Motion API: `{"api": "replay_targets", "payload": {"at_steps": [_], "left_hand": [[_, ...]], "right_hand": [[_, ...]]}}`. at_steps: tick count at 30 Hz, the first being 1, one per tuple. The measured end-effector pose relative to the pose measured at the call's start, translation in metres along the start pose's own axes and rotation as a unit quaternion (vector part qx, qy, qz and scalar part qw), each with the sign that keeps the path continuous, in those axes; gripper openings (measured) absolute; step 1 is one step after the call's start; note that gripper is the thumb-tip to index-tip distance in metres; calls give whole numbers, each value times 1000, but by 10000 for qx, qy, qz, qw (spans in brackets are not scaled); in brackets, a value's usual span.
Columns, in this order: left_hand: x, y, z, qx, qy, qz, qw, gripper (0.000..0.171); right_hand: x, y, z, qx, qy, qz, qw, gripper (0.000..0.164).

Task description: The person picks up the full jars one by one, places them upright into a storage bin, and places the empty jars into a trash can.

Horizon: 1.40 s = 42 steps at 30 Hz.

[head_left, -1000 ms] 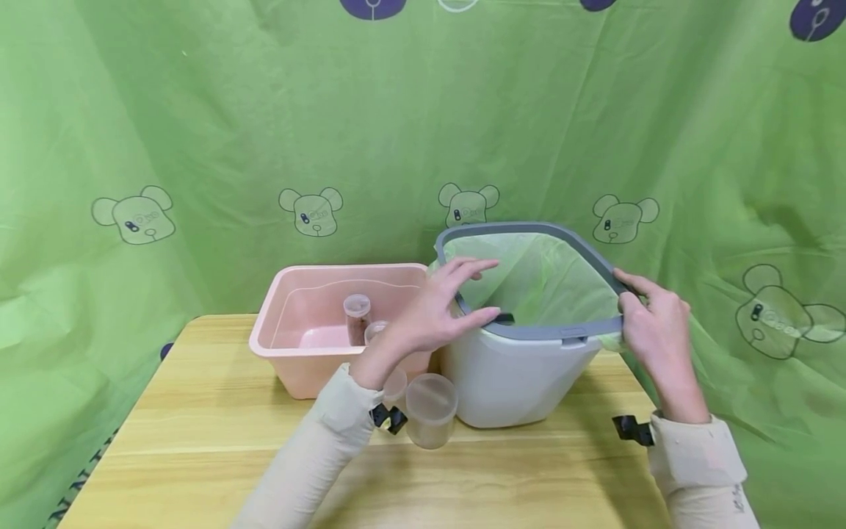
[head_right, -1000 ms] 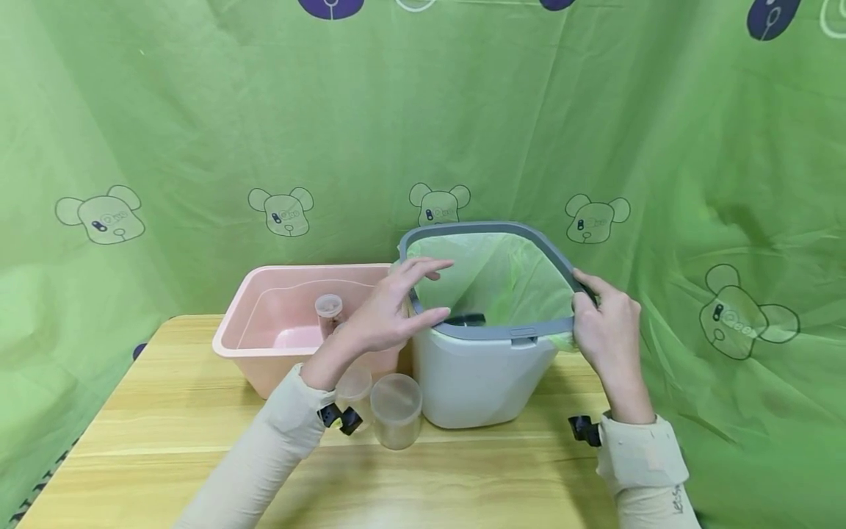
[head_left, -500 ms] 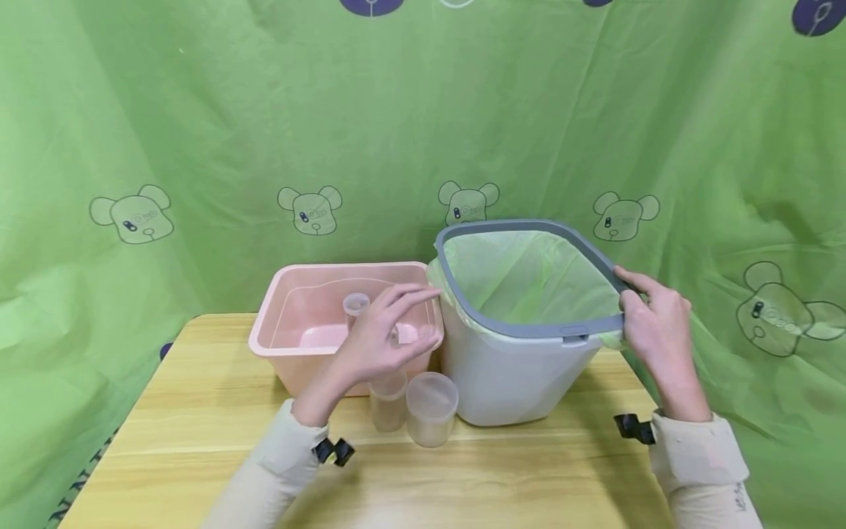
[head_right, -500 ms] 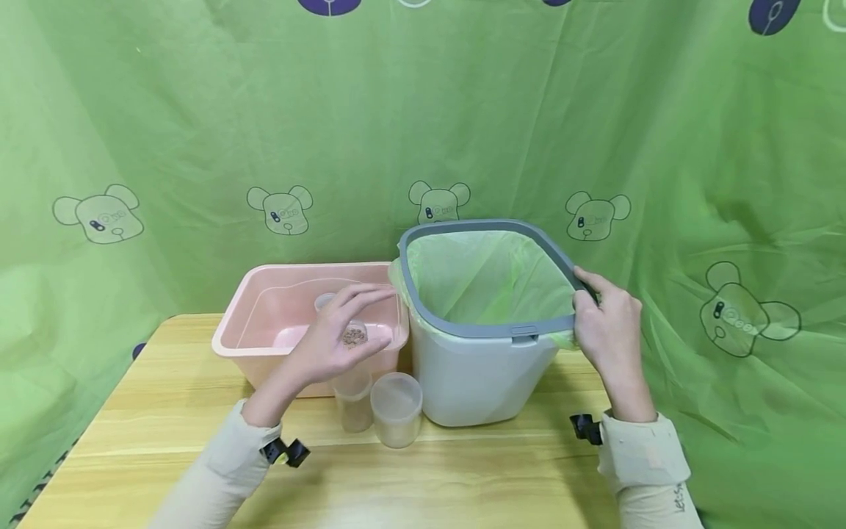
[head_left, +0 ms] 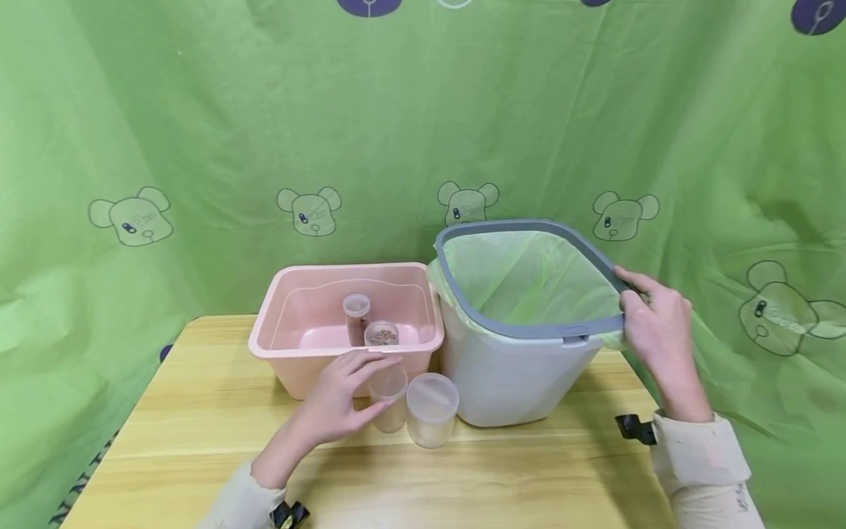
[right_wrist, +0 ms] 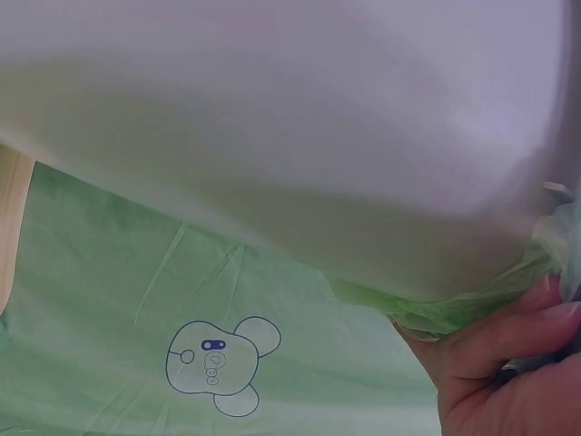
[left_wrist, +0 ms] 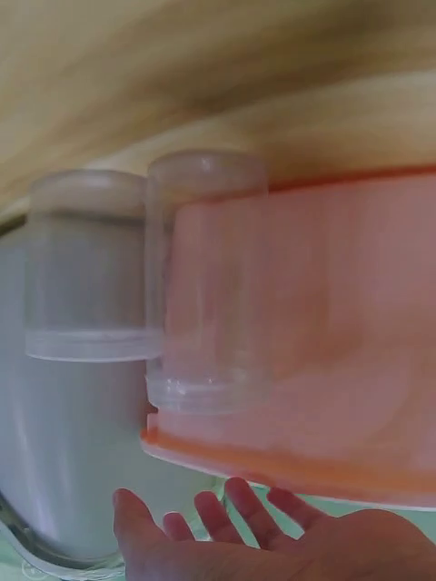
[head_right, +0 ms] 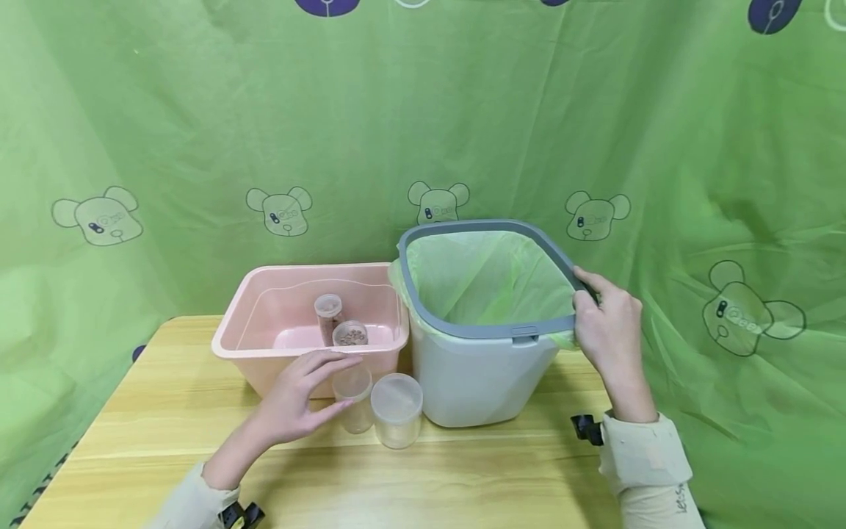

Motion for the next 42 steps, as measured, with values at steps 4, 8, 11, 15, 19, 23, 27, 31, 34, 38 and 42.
{"api": "replay_targets", "payload": {"at_steps": [4,8,11,15,19,23,27,31,34,38,42], "left_hand": [[-2,4,7,-153,334,-182,9992,64],[-3,13,15,15,322,-373,9988,64],[-1,21,20,255,-36,-425,9988,69],[4,29,24,554,-590,-509,9954,75],[5,34,25,667,-766,-659,9926,75],[3,35,23,605,-706,-668,9934,71],[2,33,23,606,-695,-630,9938,65],[2,33,26,702,-797,-492,9931,59],[3,35,28,763,-946,-279,9922,59],[4,36,30,815,-1089,-4,9907,60],[4,36,30,831,-1119,89,9902,60]], "right_hand": [[0,0,0,0,10,0,10000,53],[-1,-1,1,1,26,4,10000,53],[-1,0,0,17,24,0,10000,53],[-1,0,0,70,51,-73,9999,54],[-1,0,0,42,28,-70,10000,54],[0,-1,0,-3,-29,-25,10000,53],[0,0,0,49,-25,-35,10000,54],[-1,0,1,25,0,-11,10000,54],[-1,-1,1,-15,1,14,10000,54],[-1,0,1,-8,-22,17,10000,54],[0,0,1,-37,-36,31,10000,53]]}}
Point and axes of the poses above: each hand's wrist, its own z-axis away from the middle knuckle, its own y-axis out of the palm, x = y × z, the point moved 4 cm from there along -z, towards the middle knuckle, and after that the axes turned 2 degrees about z, right-handed, at the moved point
